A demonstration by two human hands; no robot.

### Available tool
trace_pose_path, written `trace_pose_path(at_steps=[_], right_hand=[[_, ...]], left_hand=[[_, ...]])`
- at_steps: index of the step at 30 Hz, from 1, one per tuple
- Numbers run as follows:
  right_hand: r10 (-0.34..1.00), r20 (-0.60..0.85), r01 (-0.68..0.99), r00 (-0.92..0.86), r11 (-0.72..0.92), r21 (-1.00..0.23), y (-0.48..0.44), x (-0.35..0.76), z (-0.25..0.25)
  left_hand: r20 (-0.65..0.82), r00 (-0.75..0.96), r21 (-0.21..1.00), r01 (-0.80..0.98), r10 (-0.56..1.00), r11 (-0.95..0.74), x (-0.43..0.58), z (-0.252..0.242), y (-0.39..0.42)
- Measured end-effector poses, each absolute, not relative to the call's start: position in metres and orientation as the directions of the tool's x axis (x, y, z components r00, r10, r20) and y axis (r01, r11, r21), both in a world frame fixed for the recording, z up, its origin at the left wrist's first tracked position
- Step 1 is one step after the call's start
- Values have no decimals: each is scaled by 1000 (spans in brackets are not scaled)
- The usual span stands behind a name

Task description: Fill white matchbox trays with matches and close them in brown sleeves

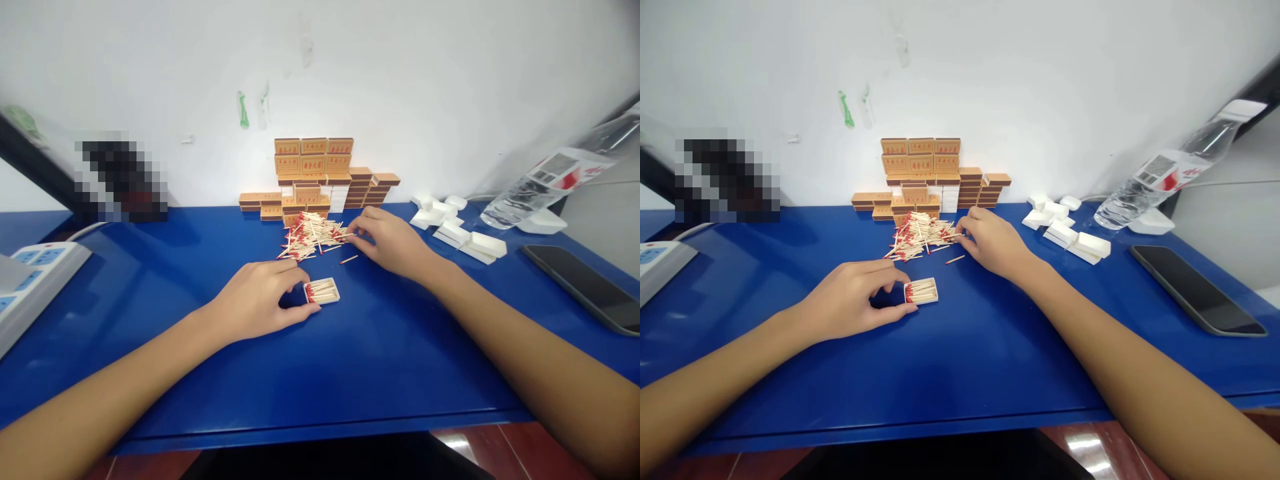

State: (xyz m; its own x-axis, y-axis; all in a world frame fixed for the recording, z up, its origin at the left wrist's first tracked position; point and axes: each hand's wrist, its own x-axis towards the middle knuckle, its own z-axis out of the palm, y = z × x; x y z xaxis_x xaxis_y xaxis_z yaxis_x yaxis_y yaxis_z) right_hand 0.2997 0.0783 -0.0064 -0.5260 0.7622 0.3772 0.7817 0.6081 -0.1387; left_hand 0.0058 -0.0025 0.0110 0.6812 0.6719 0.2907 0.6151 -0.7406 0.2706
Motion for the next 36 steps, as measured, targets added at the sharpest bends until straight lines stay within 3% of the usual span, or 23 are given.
trace_pose_path(at_steps=[5,16,21,25,36], right_hand=[[748,366,799,-553,601,-22,77,299,-1],[707,460,684,-537,684,-254,58,298,20],[661,359,545,-659,748,-378,27,272,27],[624,272,522,-732,771,-364,11,260,26],[634,253,529,-731,761,-376,13,259,19]], left_hand=[[289,678,276,617,676,-737,5,11,-2],[291,655,274,642,698,-716,5,11,-1],[302,643,254,657,704,-710,4,10,0],[295,642,260,659,708,-705,4,10,0],[276,653,277,648,705,-709,4,11,0]])
